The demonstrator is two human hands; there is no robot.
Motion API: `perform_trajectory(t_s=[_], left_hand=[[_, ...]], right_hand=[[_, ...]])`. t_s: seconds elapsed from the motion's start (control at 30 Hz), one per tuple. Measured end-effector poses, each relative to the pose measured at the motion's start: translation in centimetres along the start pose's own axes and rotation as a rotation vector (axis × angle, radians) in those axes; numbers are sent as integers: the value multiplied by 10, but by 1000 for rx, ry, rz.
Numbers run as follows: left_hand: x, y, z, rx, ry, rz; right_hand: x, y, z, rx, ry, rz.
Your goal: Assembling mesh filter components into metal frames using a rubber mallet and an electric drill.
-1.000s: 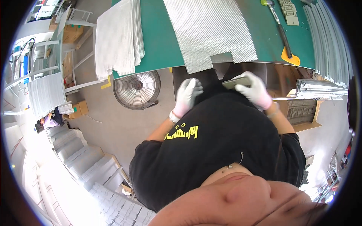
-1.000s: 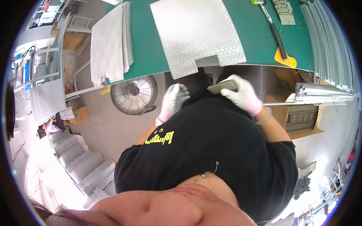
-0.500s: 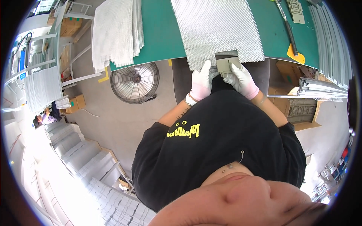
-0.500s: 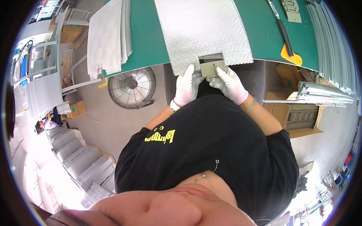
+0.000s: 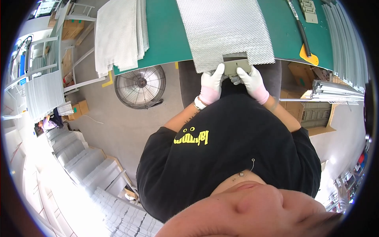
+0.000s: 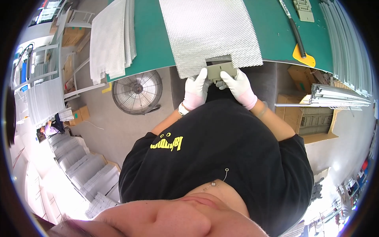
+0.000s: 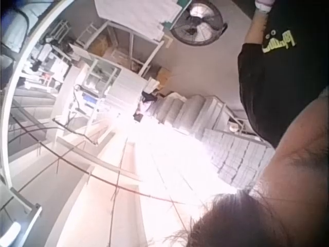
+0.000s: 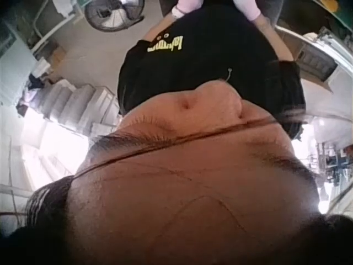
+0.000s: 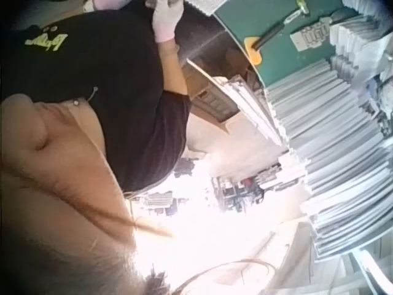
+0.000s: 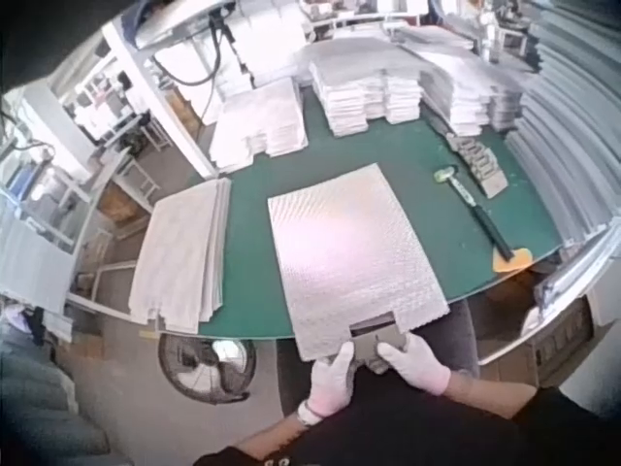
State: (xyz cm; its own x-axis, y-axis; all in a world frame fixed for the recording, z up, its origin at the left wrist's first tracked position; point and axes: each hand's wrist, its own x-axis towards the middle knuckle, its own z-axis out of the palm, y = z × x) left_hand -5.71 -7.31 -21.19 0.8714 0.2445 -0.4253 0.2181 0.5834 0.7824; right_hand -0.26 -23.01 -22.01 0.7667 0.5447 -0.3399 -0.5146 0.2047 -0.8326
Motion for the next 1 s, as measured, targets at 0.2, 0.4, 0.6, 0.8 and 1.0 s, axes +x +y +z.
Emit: perform_trajectory(t_s=[0.2,0.4,0.6,0.8,1.0], left_hand=[[12,-13,-9,144,-102,-115],[13,-12,-16,122,-267,-168],[8,-14,-7,-76,-199,-110],[11,-17,-13,-87,-288,-130],[10,-18,-8,-85,-213,-107]], right_hand=[[0,-7,15,37,387,-193],[1,-10,-10,-136,464,-20],[-2,-20,-2,-130,468,-27],[0,-10,-6,-26,465,-4],[0,-7,-7,-181,483,-44]])
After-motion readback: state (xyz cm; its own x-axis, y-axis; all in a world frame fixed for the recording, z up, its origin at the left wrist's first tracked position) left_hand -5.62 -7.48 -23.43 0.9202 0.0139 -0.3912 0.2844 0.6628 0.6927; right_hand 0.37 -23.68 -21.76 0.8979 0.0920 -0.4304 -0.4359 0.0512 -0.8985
